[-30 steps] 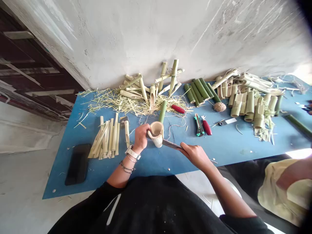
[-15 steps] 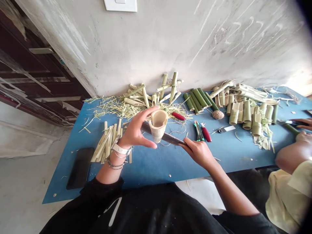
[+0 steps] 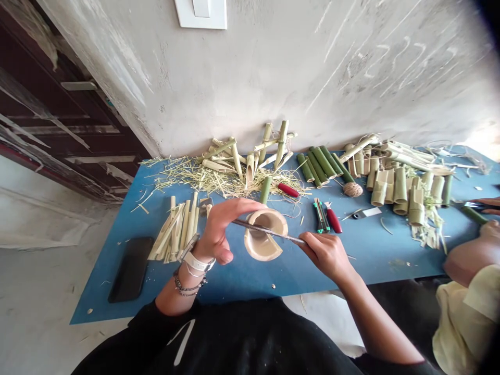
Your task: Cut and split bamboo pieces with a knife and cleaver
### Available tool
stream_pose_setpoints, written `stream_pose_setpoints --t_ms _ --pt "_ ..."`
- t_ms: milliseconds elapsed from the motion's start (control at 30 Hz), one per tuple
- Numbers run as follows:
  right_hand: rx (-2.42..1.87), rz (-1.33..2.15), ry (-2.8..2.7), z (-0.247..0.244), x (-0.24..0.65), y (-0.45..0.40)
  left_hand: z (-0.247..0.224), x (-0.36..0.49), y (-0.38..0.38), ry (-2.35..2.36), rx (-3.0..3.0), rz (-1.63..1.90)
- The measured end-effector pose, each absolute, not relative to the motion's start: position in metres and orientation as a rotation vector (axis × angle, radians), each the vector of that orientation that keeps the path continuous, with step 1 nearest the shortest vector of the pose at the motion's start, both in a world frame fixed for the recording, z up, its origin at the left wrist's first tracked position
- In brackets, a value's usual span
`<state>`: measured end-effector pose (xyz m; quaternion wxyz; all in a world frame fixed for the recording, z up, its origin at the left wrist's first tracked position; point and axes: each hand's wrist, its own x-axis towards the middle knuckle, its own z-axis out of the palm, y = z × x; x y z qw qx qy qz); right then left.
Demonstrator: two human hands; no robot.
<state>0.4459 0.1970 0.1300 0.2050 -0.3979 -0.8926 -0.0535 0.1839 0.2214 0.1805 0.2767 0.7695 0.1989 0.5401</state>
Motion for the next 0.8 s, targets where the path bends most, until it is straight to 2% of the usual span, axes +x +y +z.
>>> stream_pose_setpoints --t_ms 133,200,400,500,600,800 --pt "-1.106 -0.181 -2.493 0.147 0.446 0.195 0.194 0.182 0.215 0.705 1.955 1.449" --pt "-1.14 -0.199 -2.531 0.145 0.446 0.197 0.183 0.182 0.216 0.844 1.833 1.436" --pt "-1.477 -0.033 -2.871 0.062 0.434 0.215 0.064 0.186 0.234 1.265 1.438 1.165" --pt "-1.539 0.018 -2.958 0.035 0.43 0.224 0.024 0.186 0.237 1.314 1.4 1.127" --pt "-1.521 0.036 -2.951 0.036 0.43 0.229 0.017 0.187 0.238 1.298 1.383 1.105" --pt "-1.532 0.156 -2.836 0.047 0.434 0.228 0.037 0.171 0.251 1.303 1.426 0.985"
